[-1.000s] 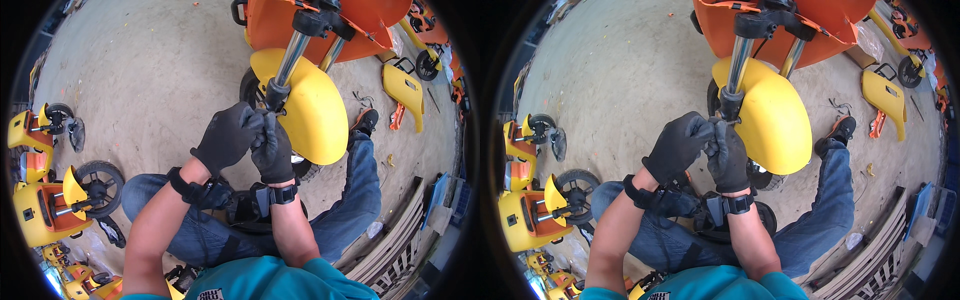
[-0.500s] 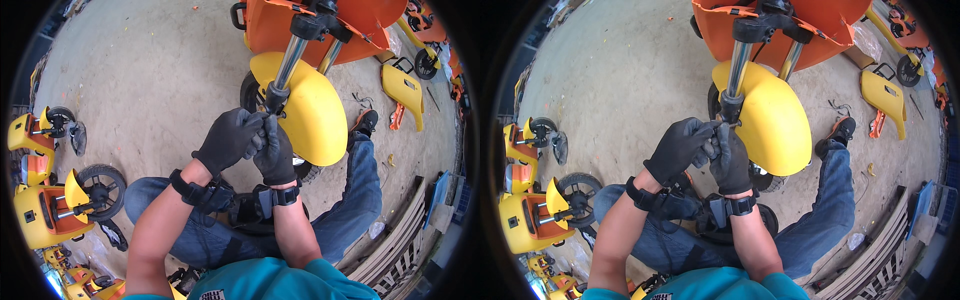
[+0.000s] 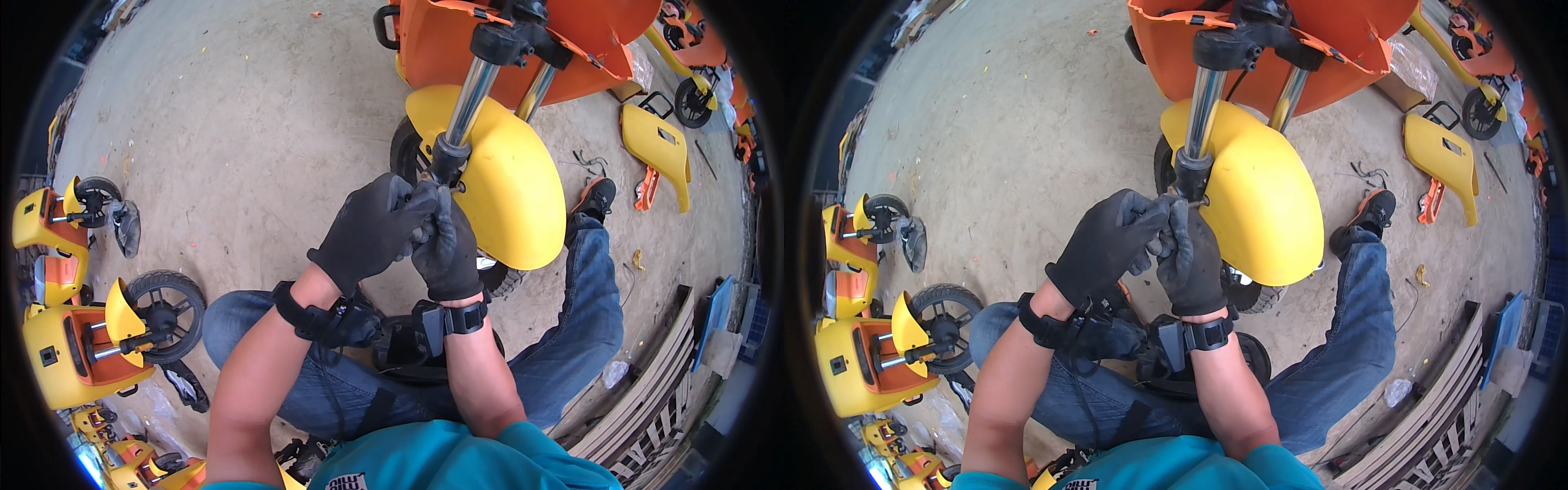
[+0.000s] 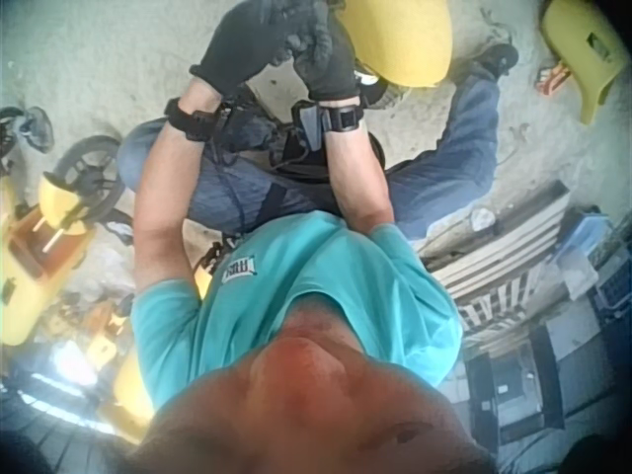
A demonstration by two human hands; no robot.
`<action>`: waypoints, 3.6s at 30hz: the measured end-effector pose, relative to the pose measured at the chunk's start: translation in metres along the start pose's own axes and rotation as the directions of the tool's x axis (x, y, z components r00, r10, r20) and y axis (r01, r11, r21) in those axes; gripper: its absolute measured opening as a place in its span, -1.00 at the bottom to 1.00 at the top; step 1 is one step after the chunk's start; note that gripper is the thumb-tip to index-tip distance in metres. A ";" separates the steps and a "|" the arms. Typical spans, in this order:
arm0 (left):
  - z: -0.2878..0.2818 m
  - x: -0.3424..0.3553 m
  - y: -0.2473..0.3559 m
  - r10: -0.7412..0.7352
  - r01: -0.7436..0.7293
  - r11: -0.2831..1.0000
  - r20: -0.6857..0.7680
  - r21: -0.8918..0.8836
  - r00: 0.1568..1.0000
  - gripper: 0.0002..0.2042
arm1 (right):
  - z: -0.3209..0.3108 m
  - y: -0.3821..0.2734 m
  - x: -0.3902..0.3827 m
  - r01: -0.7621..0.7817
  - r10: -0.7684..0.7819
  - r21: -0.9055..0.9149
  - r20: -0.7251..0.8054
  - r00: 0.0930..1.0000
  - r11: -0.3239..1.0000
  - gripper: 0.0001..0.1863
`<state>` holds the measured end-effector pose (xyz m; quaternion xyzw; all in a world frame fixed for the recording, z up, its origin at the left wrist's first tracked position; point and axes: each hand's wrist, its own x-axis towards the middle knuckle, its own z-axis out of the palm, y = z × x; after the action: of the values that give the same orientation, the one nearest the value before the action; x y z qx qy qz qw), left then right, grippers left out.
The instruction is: The person unscrews the front fender of a scooter, sets it aside, and then assembles a headlight unit into an orange frame by hand.
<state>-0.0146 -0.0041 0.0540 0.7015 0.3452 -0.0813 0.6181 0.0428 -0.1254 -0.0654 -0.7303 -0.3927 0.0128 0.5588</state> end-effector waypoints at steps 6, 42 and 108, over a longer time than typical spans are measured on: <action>0.011 0.007 -0.025 0.528 -0.467 0.826 -0.145 0.314 0.837 -0.81 | 0.002 0.003 -0.004 -0.311 0.290 0.154 0.146 0.946 0.938 -0.43; 0.012 0.008 -0.028 0.383 -0.338 0.896 -0.119 0.287 0.916 -0.83 | -0.002 -0.008 0.006 0.109 -0.107 0.027 -0.075 0.991 0.994 -0.74; 0.002 0.008 -0.027 0.268 -0.275 0.917 0.064 0.289 0.961 -0.71 | -0.007 -0.020 0.006 0.011 -0.011 0.010 0.016 1.000 1.000 -0.62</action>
<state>-0.0236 -0.0027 0.0268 0.8260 0.2213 -0.0537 0.5156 0.0383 -0.1264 -0.0436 -0.7253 -0.4012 0.0176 0.5591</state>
